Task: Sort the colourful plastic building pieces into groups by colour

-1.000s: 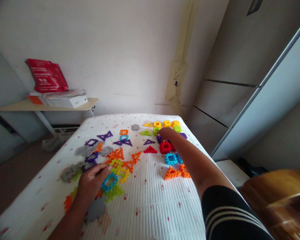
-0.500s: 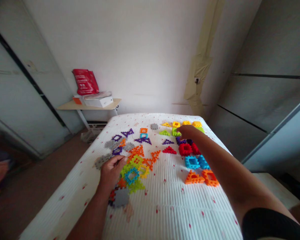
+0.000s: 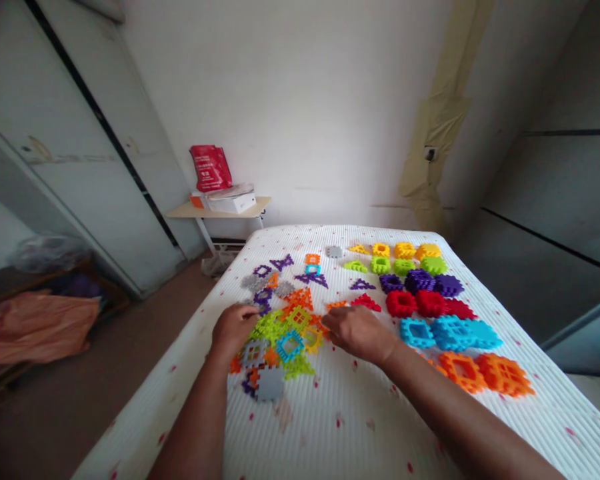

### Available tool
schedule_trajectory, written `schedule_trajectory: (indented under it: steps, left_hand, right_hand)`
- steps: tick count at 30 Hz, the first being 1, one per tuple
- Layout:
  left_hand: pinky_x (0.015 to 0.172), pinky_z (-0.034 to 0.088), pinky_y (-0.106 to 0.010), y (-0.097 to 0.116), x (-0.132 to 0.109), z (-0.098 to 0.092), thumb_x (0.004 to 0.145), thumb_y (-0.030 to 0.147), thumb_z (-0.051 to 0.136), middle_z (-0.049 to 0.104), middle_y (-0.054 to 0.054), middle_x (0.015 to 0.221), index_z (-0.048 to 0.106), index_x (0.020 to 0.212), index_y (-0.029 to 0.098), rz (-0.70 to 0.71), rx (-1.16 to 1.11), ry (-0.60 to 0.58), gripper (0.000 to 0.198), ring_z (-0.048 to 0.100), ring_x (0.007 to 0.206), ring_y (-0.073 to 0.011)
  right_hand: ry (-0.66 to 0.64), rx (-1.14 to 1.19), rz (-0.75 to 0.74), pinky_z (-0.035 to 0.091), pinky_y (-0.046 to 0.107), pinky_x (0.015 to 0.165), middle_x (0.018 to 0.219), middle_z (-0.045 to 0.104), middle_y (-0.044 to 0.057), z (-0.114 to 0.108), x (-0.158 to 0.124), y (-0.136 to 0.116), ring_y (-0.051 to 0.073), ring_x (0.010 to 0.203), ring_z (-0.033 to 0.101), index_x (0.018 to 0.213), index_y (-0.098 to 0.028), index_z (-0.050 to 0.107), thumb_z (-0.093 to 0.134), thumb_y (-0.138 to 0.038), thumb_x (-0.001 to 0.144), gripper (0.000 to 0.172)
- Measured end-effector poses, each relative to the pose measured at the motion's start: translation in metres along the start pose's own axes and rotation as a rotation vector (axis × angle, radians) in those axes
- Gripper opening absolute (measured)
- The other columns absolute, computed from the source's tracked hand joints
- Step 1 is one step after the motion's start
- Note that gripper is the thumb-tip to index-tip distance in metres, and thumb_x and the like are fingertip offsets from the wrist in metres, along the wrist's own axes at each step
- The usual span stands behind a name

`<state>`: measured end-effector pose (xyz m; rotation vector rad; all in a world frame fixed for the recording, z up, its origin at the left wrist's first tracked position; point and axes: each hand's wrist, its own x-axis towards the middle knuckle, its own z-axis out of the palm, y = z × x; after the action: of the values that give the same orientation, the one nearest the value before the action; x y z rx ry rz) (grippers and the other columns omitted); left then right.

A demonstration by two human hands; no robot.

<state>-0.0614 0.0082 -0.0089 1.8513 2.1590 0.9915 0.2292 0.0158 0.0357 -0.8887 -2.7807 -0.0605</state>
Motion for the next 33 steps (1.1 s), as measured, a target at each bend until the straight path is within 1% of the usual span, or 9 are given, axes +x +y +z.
schedule_trajectory:
  steps: [3,6,9,15,21,24,28,30,33]
  left_hand:
    - [0.079,0.043,-0.034,0.008,-0.003,0.000,0.068,0.028,0.060,0.066,-0.008,0.077,0.074,0.078,0.020,0.016,0.112,-0.024,0.019,0.058,0.081,-0.0227]
    - [0.082,0.041,-0.036,0.013,-0.004,0.002,0.069,0.028,0.059,0.065,-0.010,0.078,0.074,0.082,0.019,0.029,0.192,-0.029,0.022,0.056,0.085,-0.0249]
    - [0.084,0.040,-0.035,0.015,-0.005,0.006,0.069,0.025,0.058,0.064,-0.009,0.080,0.073,0.080,0.019,0.044,0.232,-0.036,0.020,0.055,0.087,-0.0239]
    - [0.083,0.042,-0.032,0.014,-0.004,0.012,0.066,0.019,0.057,0.062,-0.008,0.085,0.070,0.073,0.018,0.071,0.225,-0.045,0.015,0.056,0.085,-0.0209]
    - [0.081,0.044,-0.028,0.014,-0.004,0.017,0.064,0.014,0.057,0.060,-0.005,0.086,0.065,0.066,0.018,0.078,0.150,-0.021,0.010,0.058,0.083,-0.0176]
    - [0.082,0.046,-0.029,0.017,-0.004,0.017,0.063,0.011,0.055,0.059,-0.006,0.090,0.064,0.066,0.017,0.088,0.098,0.013,0.012,0.059,0.086,-0.0186]
    - [0.088,0.046,-0.031,0.021,-0.004,0.015,0.065,0.009,0.056,0.056,-0.006,0.095,0.064,0.069,0.018,0.115,0.030,0.070,0.014,0.058,0.093,-0.0194]
    - [0.086,0.049,-0.031,0.022,-0.005,0.015,0.066,0.009,0.055,0.054,-0.006,0.097,0.064,0.071,0.019,0.139,-0.055,0.101,0.014,0.058,0.092,-0.0184]
    - [0.079,0.053,-0.030,0.023,-0.007,0.017,0.066,0.010,0.055,0.051,-0.005,0.101,0.061,0.074,0.019,0.184,-0.261,0.141,0.013,0.059,0.086,-0.0160]
  right_hand:
    - [-0.023,0.008,-0.054,0.037,0.025,0.060,0.075,0.061,0.003,0.017,-0.005,-0.016,0.013,0.066,0.055,0.079,-0.019,0.056,0.041,-0.021,0.091,0.019]
    - [0.025,0.029,-0.062,0.036,0.025,0.058,0.072,0.060,0.003,0.029,-0.009,-0.021,0.013,0.064,0.054,0.075,-0.018,0.055,0.037,-0.021,0.093,0.024]
    - [0.056,0.031,-0.067,0.036,0.026,0.057,0.071,0.059,0.004,0.038,-0.012,-0.020,0.013,0.061,0.053,0.075,-0.018,0.054,0.035,-0.021,0.094,0.027]
    - [0.108,0.027,-0.063,0.039,0.025,0.060,0.075,0.059,0.004,0.052,-0.014,-0.018,0.012,0.065,0.053,0.077,-0.017,0.055,0.033,-0.025,0.095,0.029]
    - [0.165,0.044,-0.046,0.040,0.023,0.062,0.077,0.060,0.005,0.059,-0.012,-0.019,0.012,0.067,0.055,0.080,-0.017,0.056,0.033,-0.026,0.096,0.029]
    - [0.171,0.038,-0.038,0.040,0.023,0.061,0.076,0.059,0.005,0.061,-0.012,-0.018,0.012,0.066,0.054,0.080,-0.017,0.055,0.033,-0.026,0.096,0.028]
    - [0.183,0.022,-0.051,0.040,0.024,0.062,0.074,0.058,0.004,0.063,-0.011,-0.017,0.013,0.066,0.054,0.081,-0.017,0.055,0.034,-0.027,0.095,0.027]
    - [0.188,0.025,-0.050,0.040,0.024,0.062,0.074,0.058,0.004,0.063,-0.011,-0.017,0.013,0.066,0.054,0.080,-0.017,0.055,0.034,-0.027,0.095,0.028]
    - [0.185,0.054,-0.030,0.041,0.023,0.062,0.072,0.058,0.004,0.061,-0.011,-0.017,0.012,0.065,0.055,0.078,-0.018,0.055,0.035,-0.027,0.095,0.028]
